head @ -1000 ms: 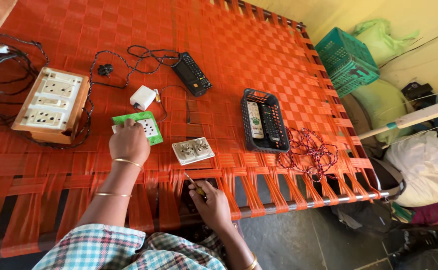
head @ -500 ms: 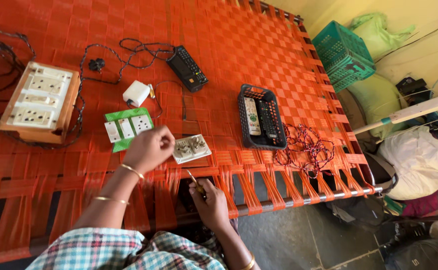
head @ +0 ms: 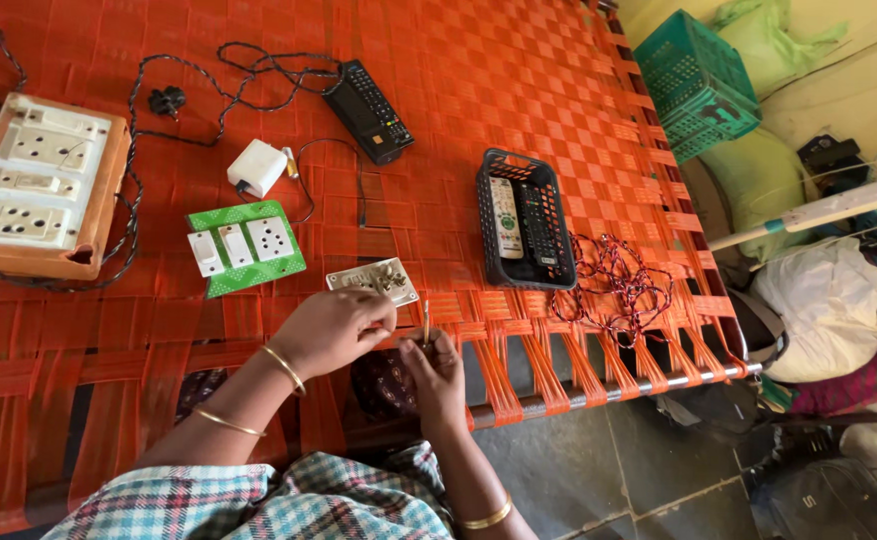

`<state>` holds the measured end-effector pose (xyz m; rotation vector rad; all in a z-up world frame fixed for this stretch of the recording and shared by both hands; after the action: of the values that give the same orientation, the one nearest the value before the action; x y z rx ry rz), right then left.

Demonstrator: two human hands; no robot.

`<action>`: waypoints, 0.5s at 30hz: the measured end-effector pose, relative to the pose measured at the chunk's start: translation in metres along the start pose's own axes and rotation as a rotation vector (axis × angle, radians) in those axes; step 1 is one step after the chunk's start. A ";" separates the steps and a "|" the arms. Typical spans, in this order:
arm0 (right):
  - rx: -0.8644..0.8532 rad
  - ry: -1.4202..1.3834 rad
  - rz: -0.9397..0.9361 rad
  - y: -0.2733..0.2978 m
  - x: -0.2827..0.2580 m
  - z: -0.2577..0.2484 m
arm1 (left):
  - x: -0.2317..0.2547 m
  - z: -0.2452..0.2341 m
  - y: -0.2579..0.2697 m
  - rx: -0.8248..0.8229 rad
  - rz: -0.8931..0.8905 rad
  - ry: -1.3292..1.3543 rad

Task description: The person uses a screwdriver and an electrical tester to disassemble and inspect a white electrical switchboard on a woven bed. They remove screws from the housing, handle internal wires and switches, and check connections.

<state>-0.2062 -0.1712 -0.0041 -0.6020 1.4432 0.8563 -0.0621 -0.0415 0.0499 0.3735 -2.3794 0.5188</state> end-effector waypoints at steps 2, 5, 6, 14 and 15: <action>-0.004 -0.071 0.022 -0.004 0.000 0.007 | -0.001 0.006 -0.002 -0.038 0.057 -0.081; -0.029 -0.115 0.059 -0.010 0.001 0.010 | -0.003 0.015 -0.001 -0.017 0.108 -0.079; -0.041 -0.121 0.068 -0.013 0.002 0.010 | -0.003 0.016 -0.001 0.010 0.142 -0.121; 0.024 -0.198 0.041 -0.017 0.016 0.000 | -0.007 0.012 -0.003 -0.106 0.026 -0.248; 0.037 -0.201 0.036 -0.016 0.016 0.000 | -0.011 0.008 -0.005 -0.065 -0.016 -0.265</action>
<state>-0.1944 -0.1781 -0.0220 -0.4498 1.2878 0.8899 -0.0564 -0.0482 0.0389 0.4553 -2.6387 0.4040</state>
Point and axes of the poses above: each hand's wrist, its own y-axis away from the middle knuckle, its own z-axis out of the palm, x = y × z, the point moved 4 cm from there along -y, towards the middle knuckle, and after that the axes turned 3 degrees about -x, right-handed, at the moved point
